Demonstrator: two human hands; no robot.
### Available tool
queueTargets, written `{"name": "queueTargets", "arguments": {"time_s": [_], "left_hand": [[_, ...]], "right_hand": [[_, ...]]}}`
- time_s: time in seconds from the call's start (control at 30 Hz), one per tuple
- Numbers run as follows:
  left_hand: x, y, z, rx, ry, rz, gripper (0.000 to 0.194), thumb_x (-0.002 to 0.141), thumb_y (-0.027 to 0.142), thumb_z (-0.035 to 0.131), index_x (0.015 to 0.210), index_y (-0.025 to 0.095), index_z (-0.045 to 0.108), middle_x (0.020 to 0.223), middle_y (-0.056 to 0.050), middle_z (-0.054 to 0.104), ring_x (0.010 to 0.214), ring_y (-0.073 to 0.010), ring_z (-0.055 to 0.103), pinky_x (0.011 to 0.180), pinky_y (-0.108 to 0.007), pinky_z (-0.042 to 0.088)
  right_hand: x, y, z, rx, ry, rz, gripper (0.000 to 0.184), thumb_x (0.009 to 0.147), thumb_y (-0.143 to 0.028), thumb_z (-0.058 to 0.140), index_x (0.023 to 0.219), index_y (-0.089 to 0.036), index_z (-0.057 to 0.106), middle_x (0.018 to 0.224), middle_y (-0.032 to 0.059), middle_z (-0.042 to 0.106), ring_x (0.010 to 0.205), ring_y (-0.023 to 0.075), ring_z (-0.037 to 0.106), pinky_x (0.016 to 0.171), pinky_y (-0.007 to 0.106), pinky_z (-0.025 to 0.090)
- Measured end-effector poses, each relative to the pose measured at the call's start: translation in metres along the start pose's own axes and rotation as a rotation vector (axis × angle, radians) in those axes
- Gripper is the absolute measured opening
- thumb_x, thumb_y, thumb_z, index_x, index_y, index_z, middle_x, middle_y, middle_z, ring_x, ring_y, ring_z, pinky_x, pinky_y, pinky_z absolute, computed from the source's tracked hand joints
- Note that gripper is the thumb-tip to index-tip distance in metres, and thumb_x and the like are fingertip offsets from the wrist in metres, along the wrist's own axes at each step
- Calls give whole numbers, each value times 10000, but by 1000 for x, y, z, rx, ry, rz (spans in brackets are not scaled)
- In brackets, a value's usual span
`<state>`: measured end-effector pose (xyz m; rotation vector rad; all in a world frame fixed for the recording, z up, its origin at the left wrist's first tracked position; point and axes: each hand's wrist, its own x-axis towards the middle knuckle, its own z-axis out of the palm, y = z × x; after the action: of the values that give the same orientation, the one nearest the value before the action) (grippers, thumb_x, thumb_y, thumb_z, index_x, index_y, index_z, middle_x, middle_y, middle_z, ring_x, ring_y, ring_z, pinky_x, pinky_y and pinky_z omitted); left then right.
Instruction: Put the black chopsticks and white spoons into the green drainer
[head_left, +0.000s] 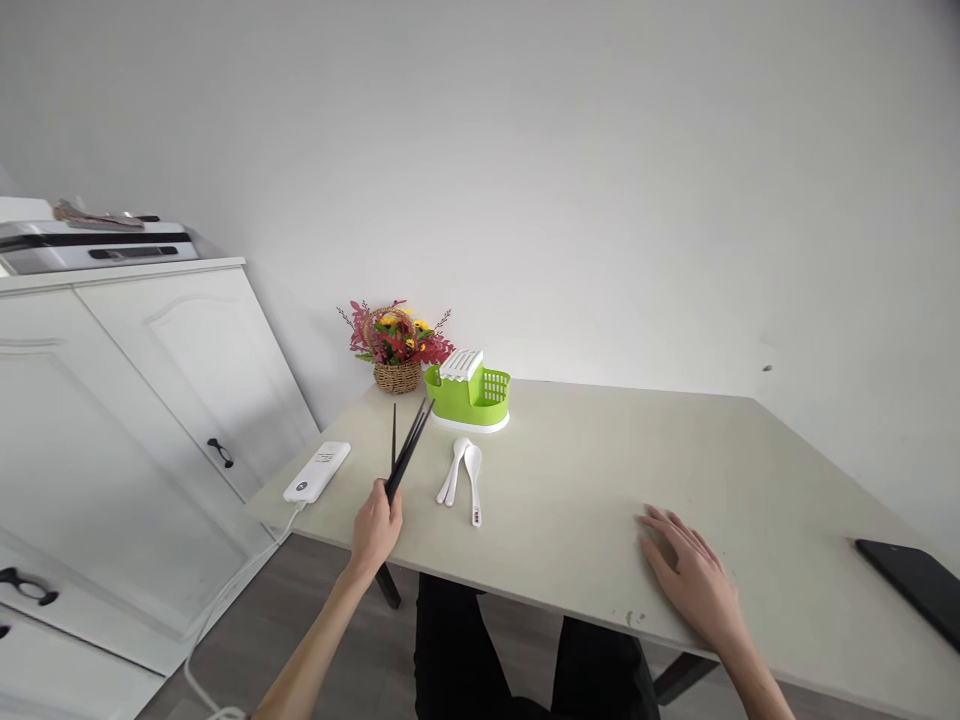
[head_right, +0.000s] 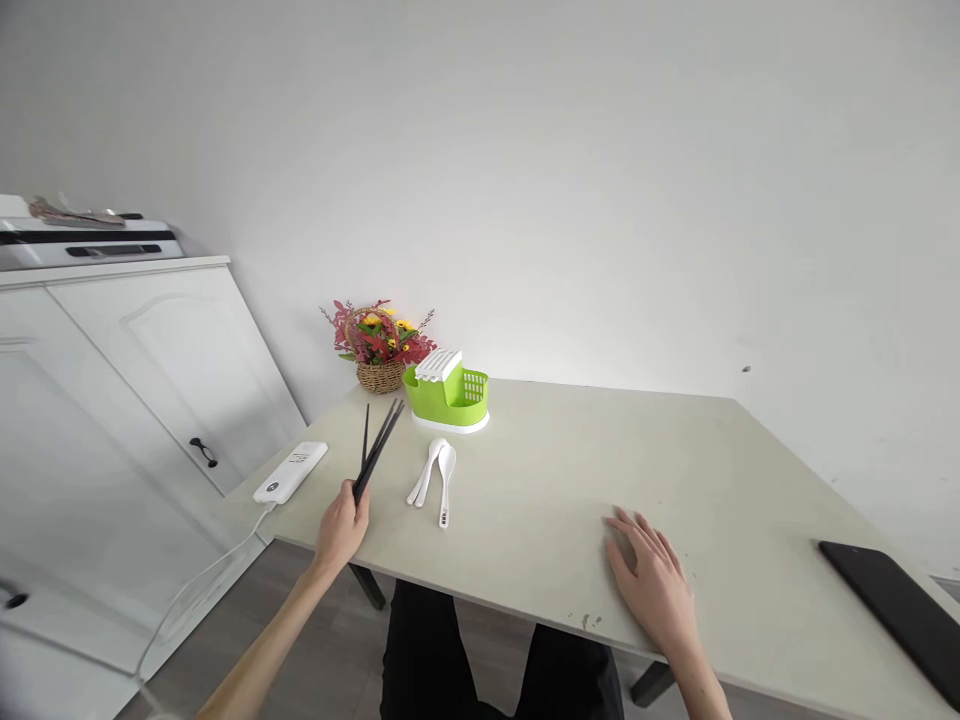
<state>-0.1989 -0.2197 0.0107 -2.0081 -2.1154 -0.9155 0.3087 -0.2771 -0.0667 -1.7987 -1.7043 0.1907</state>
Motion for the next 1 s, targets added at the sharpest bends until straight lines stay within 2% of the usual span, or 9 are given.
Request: {"name": "queueTargets", "arguments": {"time_s": [0.13,0.27,0.63,0.87,1.0], "left_hand": [[2,3,-5,-228,-38,-113,345,1045,539,296,965,248,464,644,-18,606,610,-278,682,581,-347,474],[3,4,-10,-332,-77,-153,388,1032,589,310,941,252,478,718,-47,674,675,-277,715,625,-357,512],[-1,12,-14,-248,-103,-171,375,1053,516,314,987,229,548,647,-10,609,665,-250,691,621,-314,475],[1,15,-15,-264,-90,-159,386,1046,540,331,985,231,554,650,1,597,604,-224,657,590,-294,450],[-3,27,-14,-336,-83,-131,438,1049,586,314,993,227,559,597,25,542,511,-206,587,543,-292,423]], "right_hand": [[0,-1,0,-1,3,-4,509,1033,-550,357,1348,-293,663,1585,1,566,1547,278,417,1277,546,348],[0,-1,-1,2,6,-8,500,1030,-547,371,1342,-292,666,1580,4,572,1542,277,426,1279,537,345],[-2,-1,-3,5,2,-16,492,1027,-536,379,1333,-283,669,1585,18,566,1542,284,424,1274,536,346],[-1,-4,-5,-3,-21,-14,520,1033,-560,360,1355,-283,659,1595,11,554,1553,287,405,1280,542,331],[-1,-4,-5,10,-23,-11,516,1034,-564,358,1343,-290,667,1589,1,561,1556,284,400,1280,546,329]]}}
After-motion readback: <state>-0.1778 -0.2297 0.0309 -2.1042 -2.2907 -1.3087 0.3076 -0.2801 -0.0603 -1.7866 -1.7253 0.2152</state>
